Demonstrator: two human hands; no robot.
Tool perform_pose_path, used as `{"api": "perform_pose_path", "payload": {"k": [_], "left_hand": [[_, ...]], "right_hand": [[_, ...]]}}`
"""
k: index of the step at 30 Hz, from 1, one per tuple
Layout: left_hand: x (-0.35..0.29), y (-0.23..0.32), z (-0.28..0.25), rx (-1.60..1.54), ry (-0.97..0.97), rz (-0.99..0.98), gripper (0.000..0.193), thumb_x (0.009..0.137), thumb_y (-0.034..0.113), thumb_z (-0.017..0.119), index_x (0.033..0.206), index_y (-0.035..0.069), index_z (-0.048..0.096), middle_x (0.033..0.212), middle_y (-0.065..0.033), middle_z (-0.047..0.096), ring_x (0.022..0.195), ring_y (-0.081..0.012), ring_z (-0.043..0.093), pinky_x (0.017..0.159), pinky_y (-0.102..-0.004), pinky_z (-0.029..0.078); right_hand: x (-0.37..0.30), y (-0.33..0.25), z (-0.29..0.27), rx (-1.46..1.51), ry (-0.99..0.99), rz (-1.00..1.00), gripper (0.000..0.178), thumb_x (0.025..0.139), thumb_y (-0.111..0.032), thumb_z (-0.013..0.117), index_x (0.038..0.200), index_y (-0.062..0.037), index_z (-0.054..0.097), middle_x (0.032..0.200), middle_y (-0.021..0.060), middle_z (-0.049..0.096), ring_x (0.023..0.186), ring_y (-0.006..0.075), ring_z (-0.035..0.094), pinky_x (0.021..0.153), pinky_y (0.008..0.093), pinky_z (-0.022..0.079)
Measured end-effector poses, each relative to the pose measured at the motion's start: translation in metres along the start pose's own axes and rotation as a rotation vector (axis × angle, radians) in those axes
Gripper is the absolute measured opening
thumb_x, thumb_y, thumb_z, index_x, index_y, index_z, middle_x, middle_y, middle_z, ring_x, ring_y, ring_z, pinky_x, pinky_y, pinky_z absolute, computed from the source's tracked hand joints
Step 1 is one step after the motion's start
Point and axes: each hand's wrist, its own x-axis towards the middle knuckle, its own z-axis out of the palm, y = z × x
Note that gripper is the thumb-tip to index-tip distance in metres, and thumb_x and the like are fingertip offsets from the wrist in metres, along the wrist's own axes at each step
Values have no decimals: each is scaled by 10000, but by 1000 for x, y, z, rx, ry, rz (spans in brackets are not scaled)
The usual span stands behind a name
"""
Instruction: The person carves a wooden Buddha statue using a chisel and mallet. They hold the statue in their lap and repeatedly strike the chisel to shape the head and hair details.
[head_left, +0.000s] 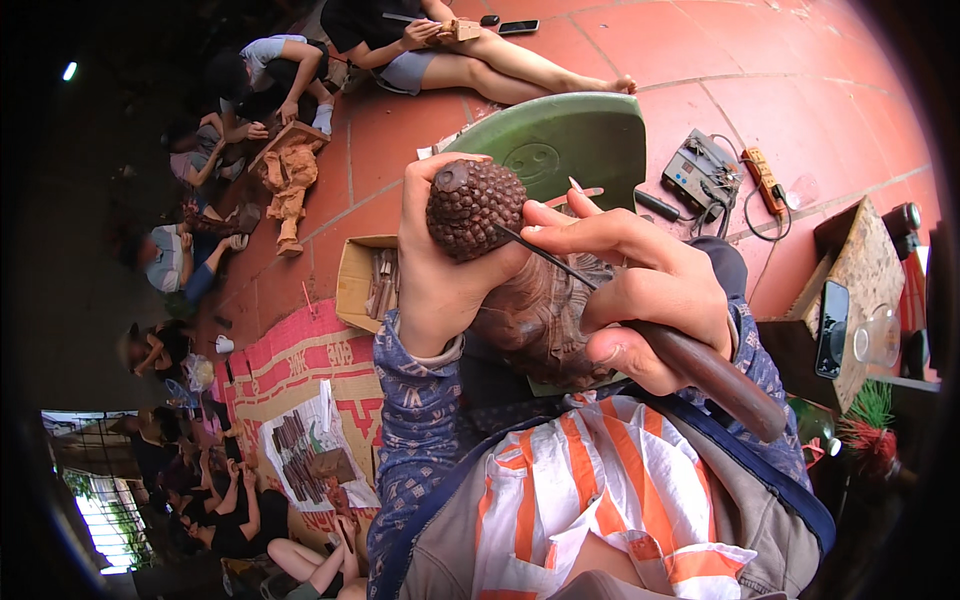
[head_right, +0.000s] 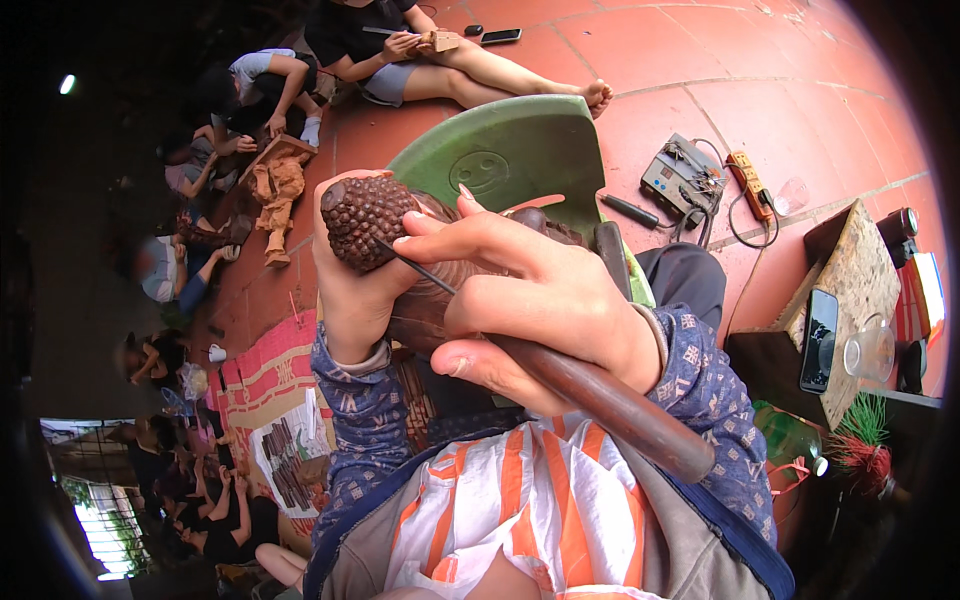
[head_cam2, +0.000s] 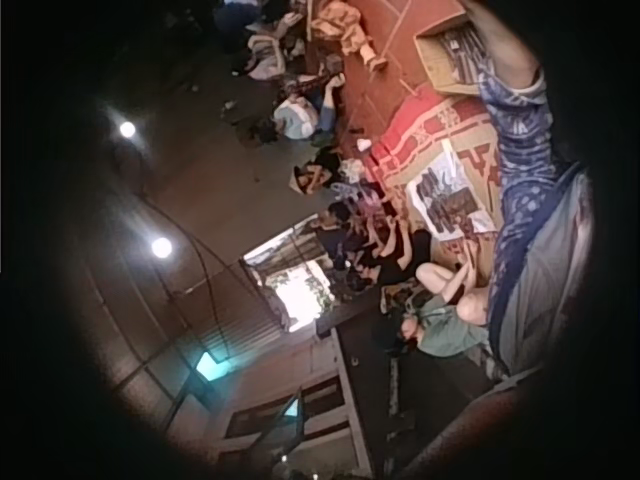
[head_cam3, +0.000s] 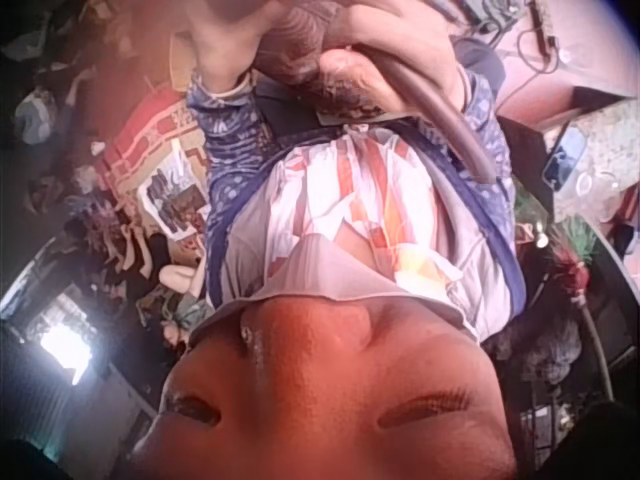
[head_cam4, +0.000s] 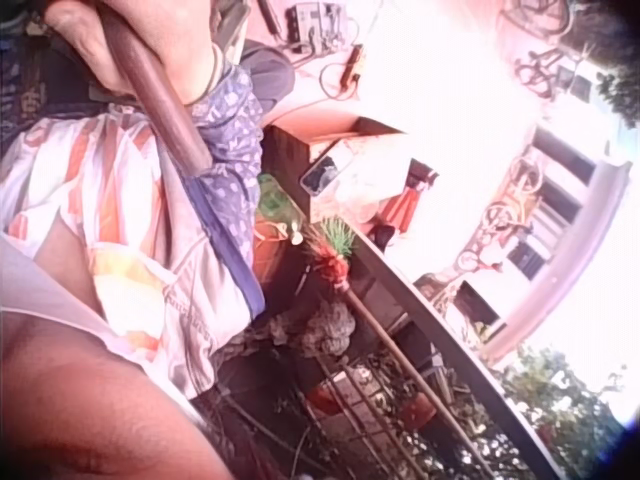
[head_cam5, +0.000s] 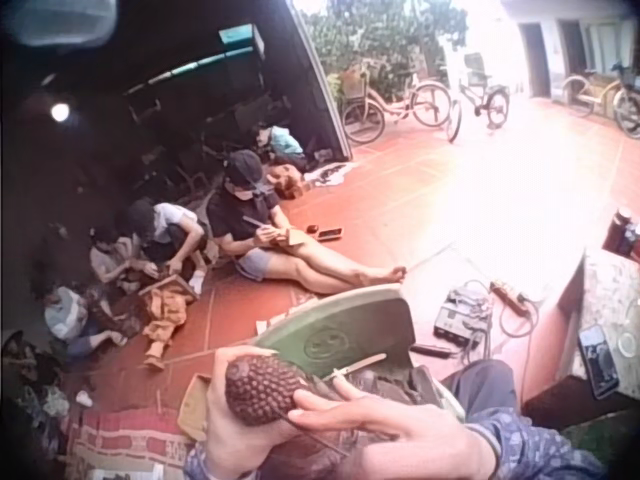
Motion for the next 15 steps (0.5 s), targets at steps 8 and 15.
{"api": "perform_pose_path", "payload": {"k": [8, 15], "left_hand": [[2, -3, 2, -15, 1, 5, 612, 653, -31, 748, 1181, 44, 448, 1033, -61, 579, 942, -137, 596, 857, -284, 493], [1, -5, 2, 8, 7, 50, 611, 650, -36, 754, 1173, 49, 448, 1029, -58, 581, 941, -136, 600, 852, -284, 497]], "right_hand": [[7, -25, 8, -296, -164, 35, 362, 800, -206, 730, 658, -2, 467, 1237, 326, 500, 1251, 508, 454, 1064, 690, 162], [15, -7, -16, -236, -254, -61, 426, 861, -313, 677, 627, -20, 476, 1201, 320, 560, 1192, 445, 542, 1095, 650, 126]]}}
